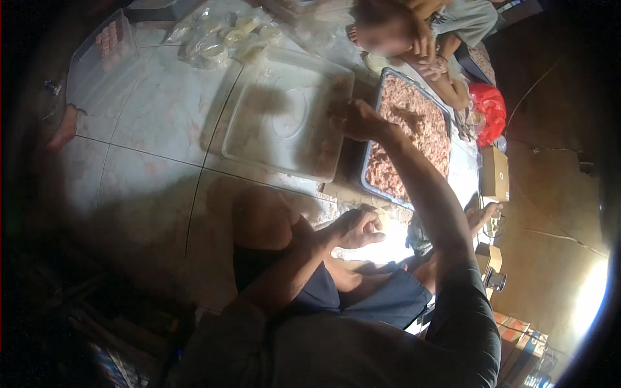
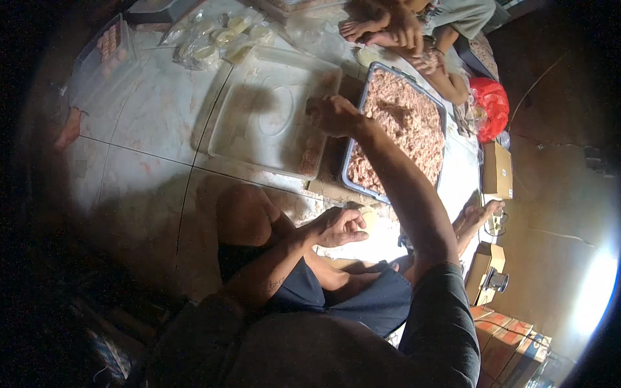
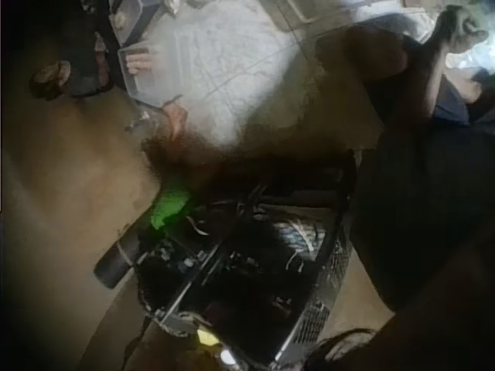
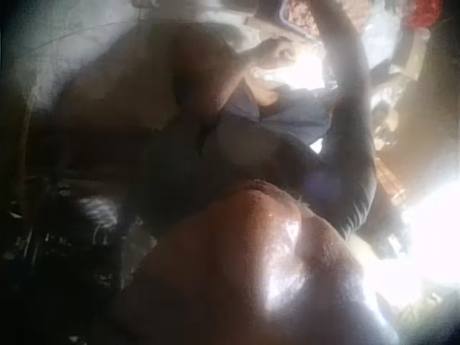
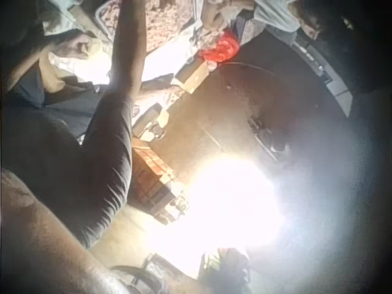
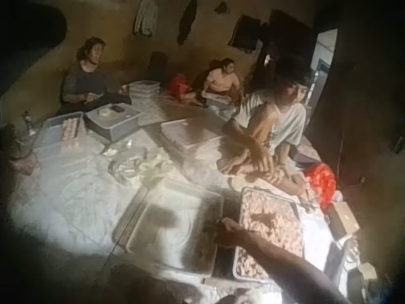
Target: The person prepares food items by hand while sitting on the floor, using a spoon to scoop meat paste from a large container and placing it onto small rounds of dough.
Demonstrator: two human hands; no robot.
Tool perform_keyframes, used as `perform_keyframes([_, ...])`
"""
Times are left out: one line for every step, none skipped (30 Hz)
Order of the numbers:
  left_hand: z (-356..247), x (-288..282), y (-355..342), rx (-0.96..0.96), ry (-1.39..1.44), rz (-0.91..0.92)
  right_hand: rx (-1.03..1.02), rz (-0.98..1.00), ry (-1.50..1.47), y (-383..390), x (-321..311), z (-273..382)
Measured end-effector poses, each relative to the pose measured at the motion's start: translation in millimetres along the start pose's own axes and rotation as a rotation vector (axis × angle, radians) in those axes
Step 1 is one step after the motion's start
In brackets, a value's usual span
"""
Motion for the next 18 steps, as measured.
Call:
perform_keyframes([4, -1, 0, 0.010, -0.014, -0.004, 0.055, 0.064, -0.024, -13, 15, 3])
perform_keyframes([7, -3, -1, 0.025, 0.042, -0.019, 0.112, 0.128, -0.047, -23, 27, 4])
perform_keyframes([11, -3, -2, 0.017, 0.051, -0.029, 0.113, 0.158, 0.015, -31, 37, 5])
perform_keyframes([9, -1, -2, 0.008, 0.062, -0.029, 0.123, 0.186, 0.072, -36, 52, 2])
perform_keyframes([8, -1, -2, 0.000, 0.072, -0.026, 0.107, 0.235, 0.131, -35, 64, -5])
perform_keyframes([8, 2, -3, -0.027, 0.101, -0.012, 0.090, 0.284, 0.188, -32, 75, -12])
perform_keyframes([12, -4, 1, -0.045, 0.135, -0.046, 0.010, 0.352, 0.243, -37, 74, 0])
perform_keyframes([14, -4, 4, -0.055, 0.170, -0.071, -0.060, 0.417, 0.304, -38, 72, 9])
perform_keyframes([16, -4, 6, -0.065, 0.205, -0.096, -0.038, 0.425, 0.298, -42, 69, 16])
perform_keyframes([16, -2, 4, -0.025, 0.240, -0.106, 0.001, 0.433, 0.298, -41, 67, 13])
perform_keyframes([18, 0, 4, -0.008, 0.250, -0.110, 0.039, 0.442, 0.298, -40, 67, 11])
perform_keyframes([19, 3, 5, 0.008, 0.261, -0.114, 0.012, 0.441, 0.300, -39, 67, 13])
perform_keyframes([20, 4, 4, 0.032, 0.266, -0.115, -0.009, 0.432, 0.309, -41, 66, 9])
perform_keyframes([22, 6, 2, 0.025, 0.226, -0.090, -0.030, 0.424, 0.317, -39, 65, 5])
perform_keyframes([25, 7, 1, 0.018, 0.185, -0.064, -0.032, 0.343, 0.244, -35, 60, 1])
perform_keyframes([23, 4, -1, 0.007, 0.133, -0.046, -0.045, 0.253, 0.169, -33, 51, -3])
perform_keyframes([21, 0, -1, -0.016, 0.110, -0.019, -0.056, 0.161, 0.094, -28, 41, -6])
perform_keyframes([19, -3, -1, -0.038, 0.086, 0.009, -0.046, 0.032, 0.032, -20, 28, -12])
Point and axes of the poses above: each hand's wrist, its own y-axis away from the middle knuckle, its own x-axis out of the palm, z = x × y, the point moved 5 cm from there along -y, towards the middle knuckle, and after that the axes turned 6 degrees about x, right-handed, at the moved point
